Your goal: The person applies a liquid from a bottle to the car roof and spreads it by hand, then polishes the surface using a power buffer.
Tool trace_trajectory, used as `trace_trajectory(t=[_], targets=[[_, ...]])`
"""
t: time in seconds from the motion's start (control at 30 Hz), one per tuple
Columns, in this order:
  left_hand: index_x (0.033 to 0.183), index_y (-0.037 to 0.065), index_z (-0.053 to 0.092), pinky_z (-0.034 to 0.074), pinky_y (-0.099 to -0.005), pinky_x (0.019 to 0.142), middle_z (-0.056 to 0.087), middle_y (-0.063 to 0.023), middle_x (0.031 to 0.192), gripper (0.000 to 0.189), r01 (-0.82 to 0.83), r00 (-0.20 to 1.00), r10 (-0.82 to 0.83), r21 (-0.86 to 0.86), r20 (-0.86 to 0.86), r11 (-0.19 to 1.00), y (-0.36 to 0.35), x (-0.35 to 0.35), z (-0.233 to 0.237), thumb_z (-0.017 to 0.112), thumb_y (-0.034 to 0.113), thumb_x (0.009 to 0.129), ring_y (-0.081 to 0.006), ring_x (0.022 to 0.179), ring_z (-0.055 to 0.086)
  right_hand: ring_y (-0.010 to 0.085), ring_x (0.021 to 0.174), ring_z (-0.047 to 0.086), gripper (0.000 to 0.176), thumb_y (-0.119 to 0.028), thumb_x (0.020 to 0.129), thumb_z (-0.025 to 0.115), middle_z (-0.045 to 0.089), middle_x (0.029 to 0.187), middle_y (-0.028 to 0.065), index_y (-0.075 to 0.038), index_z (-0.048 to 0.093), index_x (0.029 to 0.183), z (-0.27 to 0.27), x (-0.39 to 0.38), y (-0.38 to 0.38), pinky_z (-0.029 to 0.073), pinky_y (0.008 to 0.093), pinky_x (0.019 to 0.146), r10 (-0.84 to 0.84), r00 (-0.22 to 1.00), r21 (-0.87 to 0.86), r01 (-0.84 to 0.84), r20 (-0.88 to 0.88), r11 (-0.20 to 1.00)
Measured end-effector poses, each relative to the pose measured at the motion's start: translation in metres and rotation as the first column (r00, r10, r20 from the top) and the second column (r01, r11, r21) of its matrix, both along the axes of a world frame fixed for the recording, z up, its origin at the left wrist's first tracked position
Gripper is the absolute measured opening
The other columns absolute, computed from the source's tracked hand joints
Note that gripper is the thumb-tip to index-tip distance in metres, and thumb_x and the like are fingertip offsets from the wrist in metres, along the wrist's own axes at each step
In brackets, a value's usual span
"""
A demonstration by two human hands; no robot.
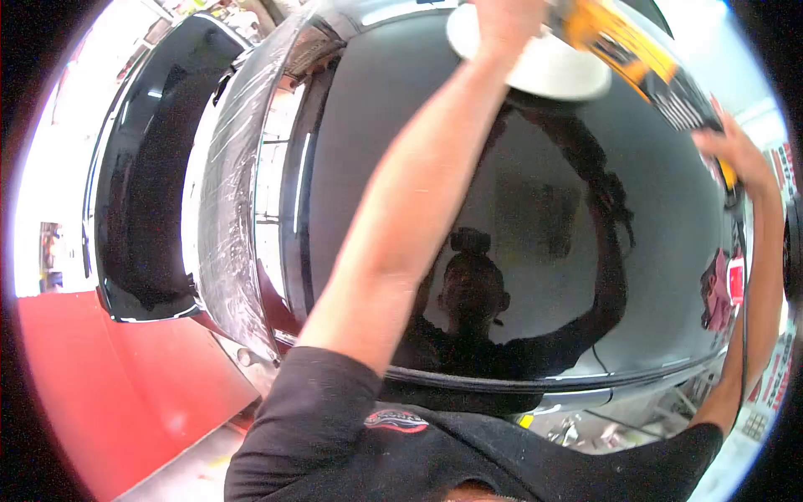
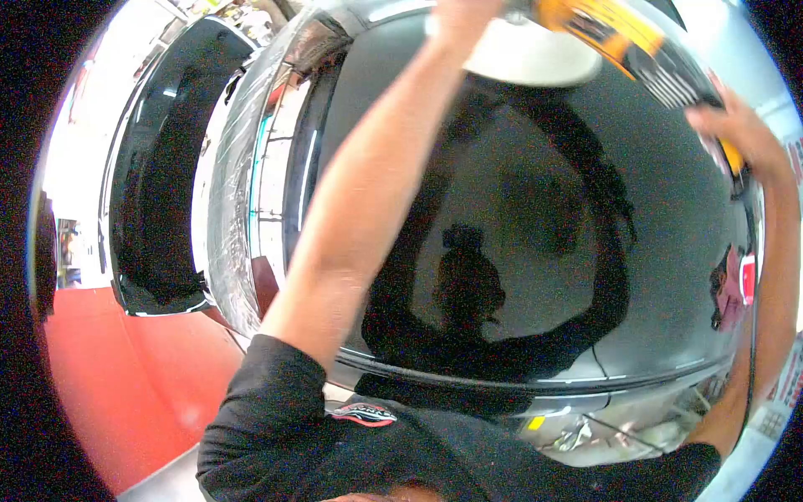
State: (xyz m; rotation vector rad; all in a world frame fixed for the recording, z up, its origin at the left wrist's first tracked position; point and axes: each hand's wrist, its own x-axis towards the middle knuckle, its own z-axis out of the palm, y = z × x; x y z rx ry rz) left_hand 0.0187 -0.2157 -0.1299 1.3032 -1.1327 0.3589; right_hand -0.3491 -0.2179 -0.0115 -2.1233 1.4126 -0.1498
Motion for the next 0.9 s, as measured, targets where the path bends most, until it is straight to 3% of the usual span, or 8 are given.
trace_trajectory(t=[0.03,0.07,0.1,0.5,0.53,0.67,0.83,0.9], targets=[[0.109,0.0,0.069,0.05,-0.0541,0.084,0.07,-0.0268,0.096,0.057,0.052,0.999,-0.052,0.032,0.005,0.998,-0.006,-0.023,0.006,0.055,0.054,0.098,-0.0473,0.092,0.066,0.0076,0.083,0.058,0.095,-0.027,0.086,0.079,0.062,0.103,0.0007,-0.006,0.024,0.161,0.001,-0.024,0.003,0.049,0.0243,0.075,-0.09,0.995,0.029,0.09,0.029,0.996],[0.105,-0.002,0.068,0.05,-0.0539,0.085,0.07,-0.0276,0.089,0.062,0.437,0.836,-0.4,0.015,-0.375,0.899,0.024,-0.047,0.035,0.057,0.058,0.096,-0.049,0.087,0.067,0.0084,0.081,0.057,0.096,-0.027,0.086,0.079,0.06,0.099,-0.0001,-0.007,0.024,0.162,0.009,-0.044,0.003,0.049,0.0239,0.072,-0.123,0.992,0.102,0.121,0.012,0.987],[0.102,-0.004,0.068,0.051,-0.0536,0.083,0.069,-0.0303,0.088,0.06,0.253,0.945,-0.241,0.025,-0.22,0.967,-0.004,-0.062,0.028,0.061,0.055,0.095,-0.0501,0.087,0.067,0.0084,0.079,0.056,0.096,-0.028,0.085,0.079,0.059,0.096,-0.0002,-0.007,0.024,0.162,0.011,-0.063,0.0,0.048,0.0238,0.07,-0.135,0.988,0.103,0.127,0.069,0.987],[0.095,-0.003,0.067,0.052,-0.0479,0.069,0.068,-0.0249,0.078,0.039,0.339,0.831,-0.346,-0.098,-0.436,0.936,0.062,-0.054,0.047,0.071,0.036,0.091,-0.0437,0.078,0.069,0.0072,0.081,0.051,0.1,-0.036,0.082,0.081,0.056,0.096,-0.0011,-0.005,0.026,0.16,0.045,-0.016,0.042,0.046,0.0224,0.073,-0.022,1.0,0.014,0.022,-0.006,1.0],[0.096,-0.003,0.067,0.052,-0.0478,0.069,0.068,-0.0242,0.079,0.038,0.247,0.882,-0.296,-0.175,-0.366,0.953,0.098,-0.019,0.07,0.071,0.035,0.091,-0.0424,0.078,0.069,0.0114,0.097,0.056,0.101,-0.037,0.082,0.08,0.06,0.112,0.004,-0.003,0.026,0.16,0.071,0.011,0.073,0.046,0.0248,0.089,0.041,0.999,-0.053,-0.042,-0.031,0.998],[0.099,0.0,0.069,0.052,-0.0455,0.07,0.069,-0.02,0.078,0.037,0.018,0.937,-0.064,-0.136,-0.344,0.991,0.139,0.059,0.079,0.071,0.036,0.093,-0.0347,0.077,0.07,0.0076,0.073,0.054,0.095,-0.039,0.083,0.078,0.057,0.091,0.0009,-0.005,0.031,0.158,0.08,0.093,0.08,0.047,0.0234,0.062,0.256,0.966,-0.124,-0.252,0.023,0.96],[0.1,0.001,0.071,0.053,-0.0382,0.069,0.069,-0.0103,0.074,0.047,-0.135,0.974,0.077,-0.273,-0.214,0.953,0.167,0.166,0.067,0.073,0.048,0.092,-0.0241,0.071,0.067,0.0142,0.089,0.057,0.093,-0.037,0.081,0.081,0.06,0.104,0.0089,0.0,0.033,0.152,0.076,0.193,0.082,0.049,0.028,0.077,0.449,0.892,-0.18,-0.45,-0.048,0.875],[0.094,0.002,0.072,0.048,-0.0332,0.06,0.063,-0.0025,0.068,0.044,-0.649,0.698,0.581,-0.027,-0.419,0.76,0.143,0.247,0.04,0.074,0.046,0.093,-0.0152,0.063,0.059,0.0168,0.095,0.058,0.093,-0.037,0.081,0.082,0.061,0.109,0.0121,0.002,0.034,0.15,0.073,0.228,0.078,0.049,0.0298,0.083,0.462,0.882,-0.226,-0.471,-0.094,0.853]])
